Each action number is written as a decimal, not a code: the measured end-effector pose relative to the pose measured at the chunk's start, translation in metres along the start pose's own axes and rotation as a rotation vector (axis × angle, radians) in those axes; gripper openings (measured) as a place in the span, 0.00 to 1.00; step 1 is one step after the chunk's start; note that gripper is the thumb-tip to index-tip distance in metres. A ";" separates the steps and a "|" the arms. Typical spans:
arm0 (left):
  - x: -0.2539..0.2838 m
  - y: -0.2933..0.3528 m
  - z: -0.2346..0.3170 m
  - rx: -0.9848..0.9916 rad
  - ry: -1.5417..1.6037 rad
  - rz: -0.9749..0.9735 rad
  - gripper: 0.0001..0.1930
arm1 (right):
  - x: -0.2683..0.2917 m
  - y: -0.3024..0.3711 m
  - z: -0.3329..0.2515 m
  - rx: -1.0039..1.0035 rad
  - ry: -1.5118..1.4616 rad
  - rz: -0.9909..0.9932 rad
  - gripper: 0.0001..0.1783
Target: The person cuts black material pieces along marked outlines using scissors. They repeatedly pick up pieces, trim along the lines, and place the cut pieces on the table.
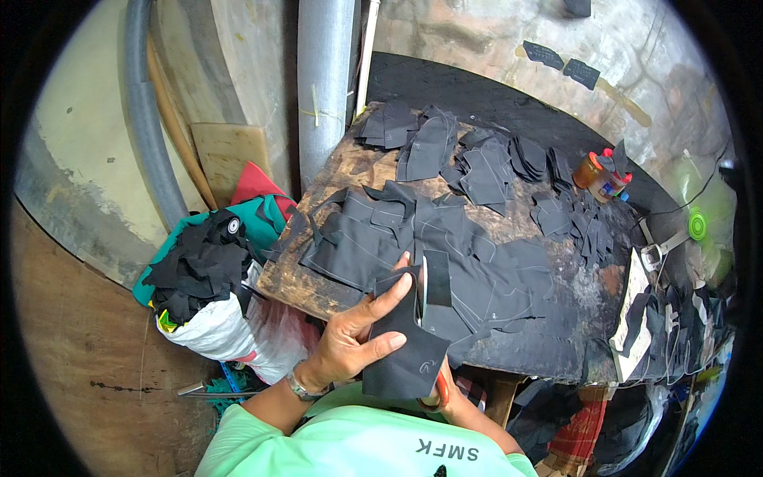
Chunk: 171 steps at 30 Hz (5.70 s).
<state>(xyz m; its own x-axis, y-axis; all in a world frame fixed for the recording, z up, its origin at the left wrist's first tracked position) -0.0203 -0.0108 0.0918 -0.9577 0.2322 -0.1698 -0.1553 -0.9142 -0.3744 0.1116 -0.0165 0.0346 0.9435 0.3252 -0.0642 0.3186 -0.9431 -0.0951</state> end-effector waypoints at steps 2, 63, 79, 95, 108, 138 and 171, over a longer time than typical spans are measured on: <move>0.005 -0.001 -0.001 0.058 0.012 0.018 0.32 | 0.001 0.002 -0.002 0.003 0.001 -0.018 0.17; 0.021 -0.248 -0.147 -0.017 -0.864 -0.176 0.14 | 0.150 0.023 0.043 0.038 -0.265 0.687 0.15; -0.020 -0.029 -0.099 -0.067 -1.207 0.026 0.29 | 0.142 0.029 0.046 0.073 -0.265 0.764 0.15; -0.012 -0.069 -0.084 0.436 0.301 0.284 0.16 | 0.103 0.039 0.018 -0.109 0.060 0.461 0.15; 0.062 -0.090 0.005 0.113 0.088 0.182 0.24 | 0.045 0.005 -0.018 -0.101 0.247 -0.137 0.32; 0.046 -0.065 0.032 0.011 -0.346 -0.008 0.27 | 0.043 -0.003 -0.029 0.080 0.344 0.031 0.23; 0.030 -0.046 0.010 0.282 -0.216 -0.111 0.21 | 0.045 0.002 -0.023 -0.008 0.340 -0.019 0.13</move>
<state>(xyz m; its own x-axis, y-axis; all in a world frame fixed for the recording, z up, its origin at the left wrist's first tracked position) -0.0445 0.0349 0.1134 -0.9557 0.2871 0.0648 -0.2927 -0.9500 -0.1088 0.1573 -0.0055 0.0542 0.9135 0.3019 0.2729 0.3355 -0.9382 -0.0853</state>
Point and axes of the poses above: each hand's wrist, its own y-axis away from the middle knuckle, its own x-axis out of the back of the hand, z = x × y, the point moved 5 cm from there along -y, towards the middle knuckle, and after that the axes turned 7 degrees about z, right-handed, at the moved point
